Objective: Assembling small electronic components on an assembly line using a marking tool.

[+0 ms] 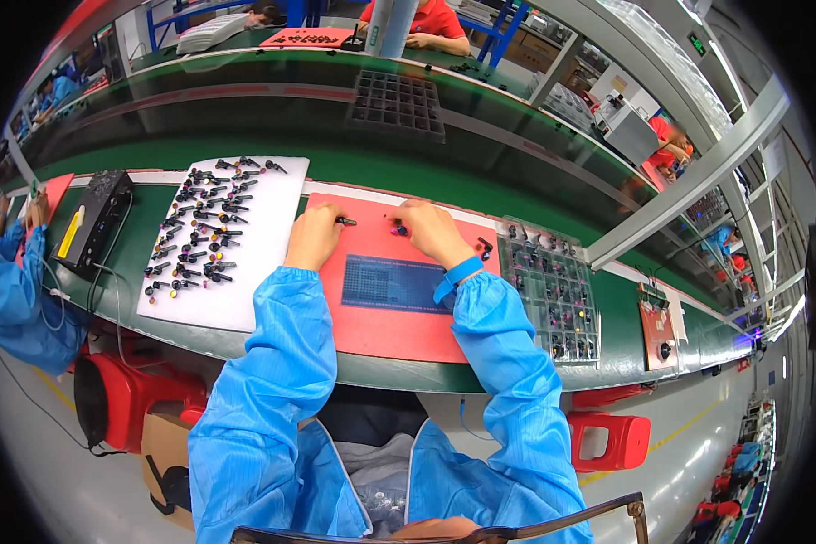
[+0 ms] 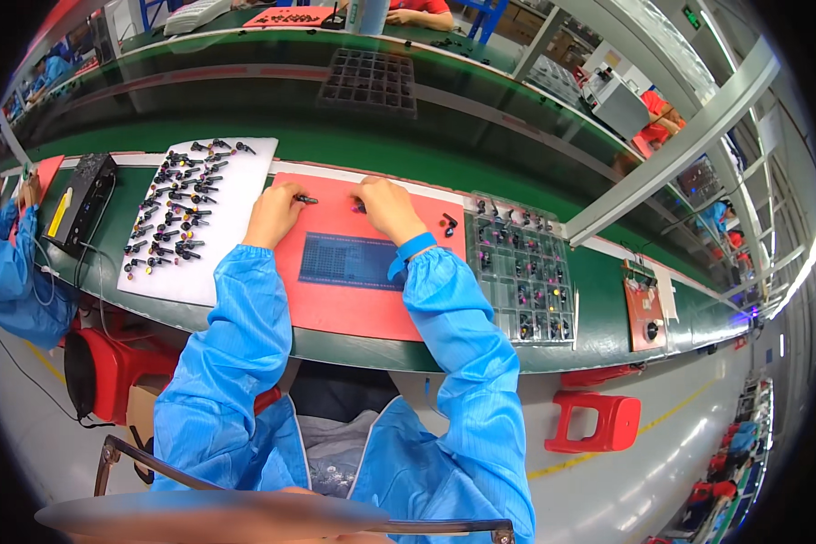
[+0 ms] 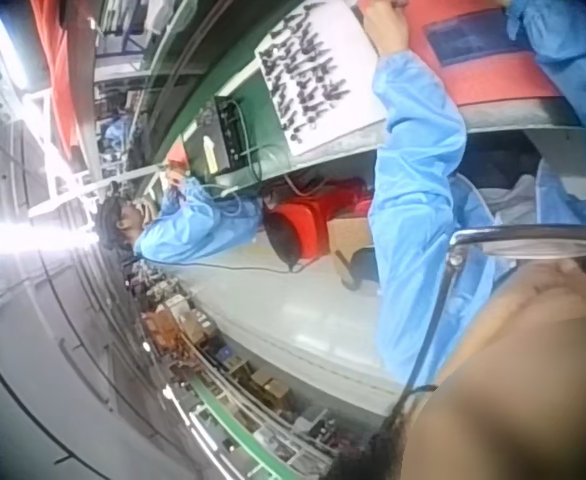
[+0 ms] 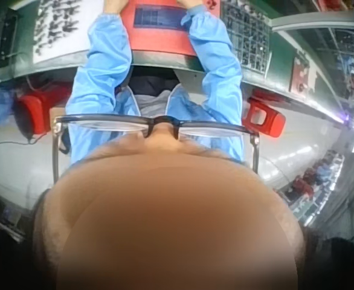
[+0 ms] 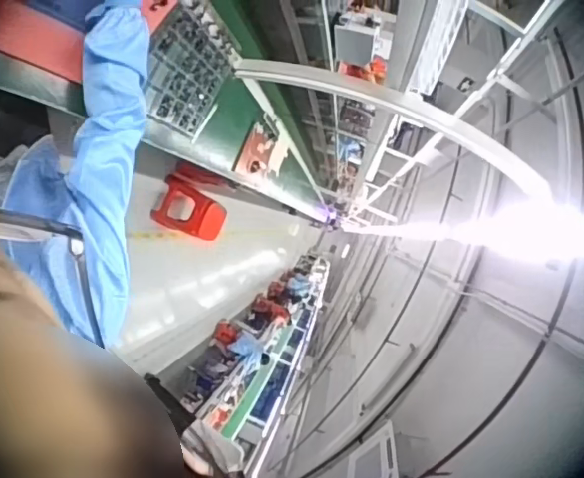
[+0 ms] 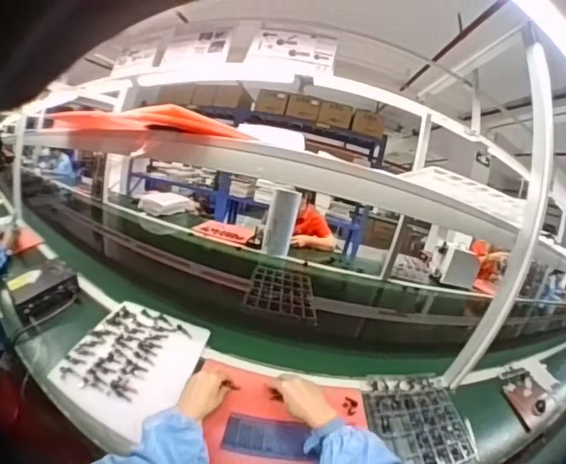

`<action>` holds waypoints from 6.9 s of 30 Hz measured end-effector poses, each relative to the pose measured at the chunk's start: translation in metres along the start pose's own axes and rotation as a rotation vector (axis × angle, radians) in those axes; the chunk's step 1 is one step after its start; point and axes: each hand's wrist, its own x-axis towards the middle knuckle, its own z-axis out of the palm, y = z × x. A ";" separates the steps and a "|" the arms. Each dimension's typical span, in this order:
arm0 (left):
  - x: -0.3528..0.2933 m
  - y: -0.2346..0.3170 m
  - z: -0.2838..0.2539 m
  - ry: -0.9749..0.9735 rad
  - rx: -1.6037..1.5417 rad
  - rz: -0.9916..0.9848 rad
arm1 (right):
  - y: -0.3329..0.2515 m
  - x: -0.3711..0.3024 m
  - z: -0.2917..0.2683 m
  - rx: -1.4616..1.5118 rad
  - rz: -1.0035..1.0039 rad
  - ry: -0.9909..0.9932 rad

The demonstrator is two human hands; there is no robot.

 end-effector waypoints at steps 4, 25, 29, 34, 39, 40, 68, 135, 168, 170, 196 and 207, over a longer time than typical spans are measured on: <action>-0.001 -0.006 -0.005 -0.016 0.028 -0.081 | 0.008 0.011 0.011 0.024 -0.018 -0.150; 0.002 -0.013 -0.010 -0.098 -0.001 -0.025 | -0.012 0.022 0.029 0.139 0.171 -0.063; 0.001 -0.011 -0.014 -0.110 0.018 -0.011 | -0.010 0.022 0.032 0.168 0.136 -0.044; 0.003 -0.004 -0.016 -0.125 0.043 -0.005 | -0.007 0.020 0.034 0.223 0.204 -0.041; 0.003 -0.010 -0.014 -0.111 0.056 0.037 | -0.014 0.016 0.031 0.273 0.179 -0.061; 0.003 -0.010 -0.015 -0.115 0.048 0.066 | -0.015 0.016 0.029 0.274 0.181 -0.062; 0.003 -0.009 -0.037 -0.346 0.008 -0.046 | -0.022 0.071 0.057 0.344 0.084 -0.092; 0.006 -0.014 -0.011 -0.078 -0.053 -0.064 | -0.010 0.034 0.036 0.148 0.463 -0.113; 0.005 -0.023 -0.031 -0.140 -0.022 -0.251 | -0.032 0.086 0.057 0.629 0.197 -0.245; 0.009 -0.014 -0.031 -0.134 -0.038 -0.259 | -0.021 0.080 0.058 0.639 0.186 -0.176; 0.010 -0.018 -0.008 -0.051 0.016 -0.073 | 0.081 -0.036 -0.071 -0.236 0.536 -0.341; 0.010 -0.017 -0.007 -0.047 0.060 -0.026 | 0.111 -0.055 -0.038 -0.151 0.743 -0.388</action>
